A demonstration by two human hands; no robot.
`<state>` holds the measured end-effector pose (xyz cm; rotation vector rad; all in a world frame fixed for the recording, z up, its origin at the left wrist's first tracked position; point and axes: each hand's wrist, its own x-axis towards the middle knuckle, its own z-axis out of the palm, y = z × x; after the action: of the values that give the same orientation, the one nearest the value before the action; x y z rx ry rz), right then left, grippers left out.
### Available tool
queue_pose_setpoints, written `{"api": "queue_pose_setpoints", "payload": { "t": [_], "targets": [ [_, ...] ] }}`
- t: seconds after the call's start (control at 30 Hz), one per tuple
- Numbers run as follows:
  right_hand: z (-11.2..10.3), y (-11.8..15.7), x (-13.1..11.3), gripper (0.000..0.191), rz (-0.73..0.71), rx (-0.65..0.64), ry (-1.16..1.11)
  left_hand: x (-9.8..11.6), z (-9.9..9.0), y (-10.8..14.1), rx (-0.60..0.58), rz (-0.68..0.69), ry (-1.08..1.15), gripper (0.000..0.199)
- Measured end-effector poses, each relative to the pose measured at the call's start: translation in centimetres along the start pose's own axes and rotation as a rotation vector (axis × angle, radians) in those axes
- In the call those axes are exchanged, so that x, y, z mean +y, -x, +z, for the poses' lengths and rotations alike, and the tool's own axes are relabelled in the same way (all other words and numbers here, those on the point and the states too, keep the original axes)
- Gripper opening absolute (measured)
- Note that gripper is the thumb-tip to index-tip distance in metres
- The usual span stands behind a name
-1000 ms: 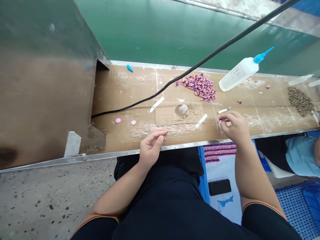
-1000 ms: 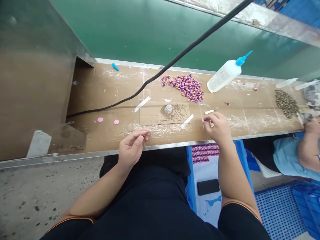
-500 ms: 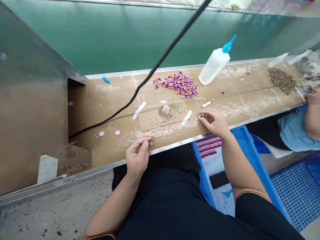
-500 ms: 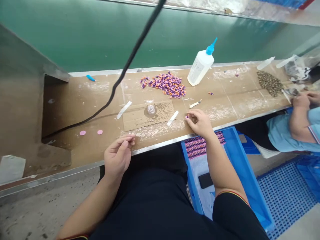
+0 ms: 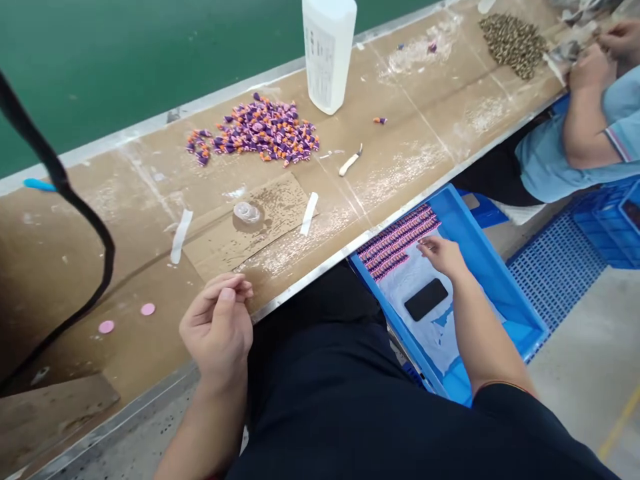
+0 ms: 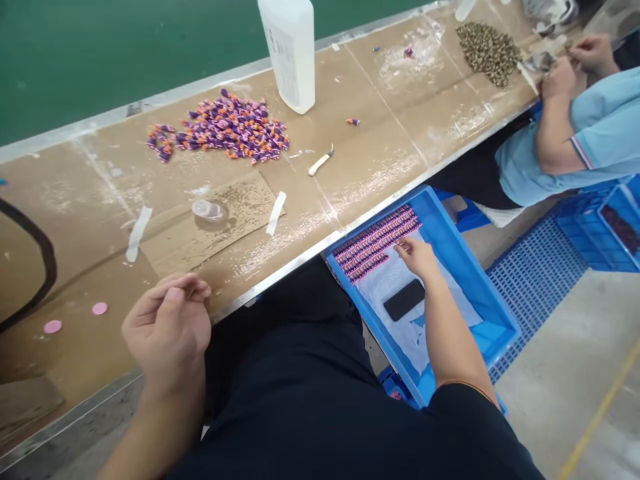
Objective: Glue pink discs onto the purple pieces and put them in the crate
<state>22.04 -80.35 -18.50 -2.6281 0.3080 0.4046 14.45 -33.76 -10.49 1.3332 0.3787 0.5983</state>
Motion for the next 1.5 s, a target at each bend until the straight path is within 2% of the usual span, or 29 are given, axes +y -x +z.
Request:
{"api": "queue_pose_setpoints", "payload": {
  "t": [0.1, 0.2, 0.43, 0.63, 1.0, 1.2, 1.4, 1.5],
  "targets": [
    [2.0, -0.8, 1.5, 0.005, 0.024, -0.119, 0.053, -0.1, 0.5, -0.5, 0.009, 0.021, 0.002, 0.026],
    [2.9, -1.9, 2.2, 0.004, 0.033, -0.212, 0.096, -0.2, 0.6, -0.7, 0.017, 0.023, -0.016, 0.023],
    [2.8, -4.1, 3.4, 0.010, 0.034, -0.347, 0.137, -0.1, 0.8, -0.7, 0.040, 0.030, -0.065, 0.014],
    [3.0, -4.2, 3.7, 0.021, 0.100, -0.403, 0.102, -0.3, 0.9, -0.8, 0.038, 0.043, -0.071, 0.015],
    [3.0, -3.2, 3.2, 0.029, 0.212, -0.383, 0.029, -0.1, 0.4, -0.7, 0.045, 0.018, -0.045, 0.024],
    [3.0, -2.6, 1.8, 0.024, 0.209, -0.350, 0.084, 0.3, -1.8, -0.3, 0.066, 0.031, -0.038, 0.026],
    [4.0, -2.4, 0.1, 0.011, 0.213, -0.287, 0.169, 0.3, -3.9, 0.0, 0.143, -0.008, -0.038, 0.034],
    [4.4, -2.2, -0.4, 0.008, 0.231, -0.262, 0.195, 0.3, -4.4, 0.0, 0.123, -0.003, -0.013, 0.032]
  ]
}}
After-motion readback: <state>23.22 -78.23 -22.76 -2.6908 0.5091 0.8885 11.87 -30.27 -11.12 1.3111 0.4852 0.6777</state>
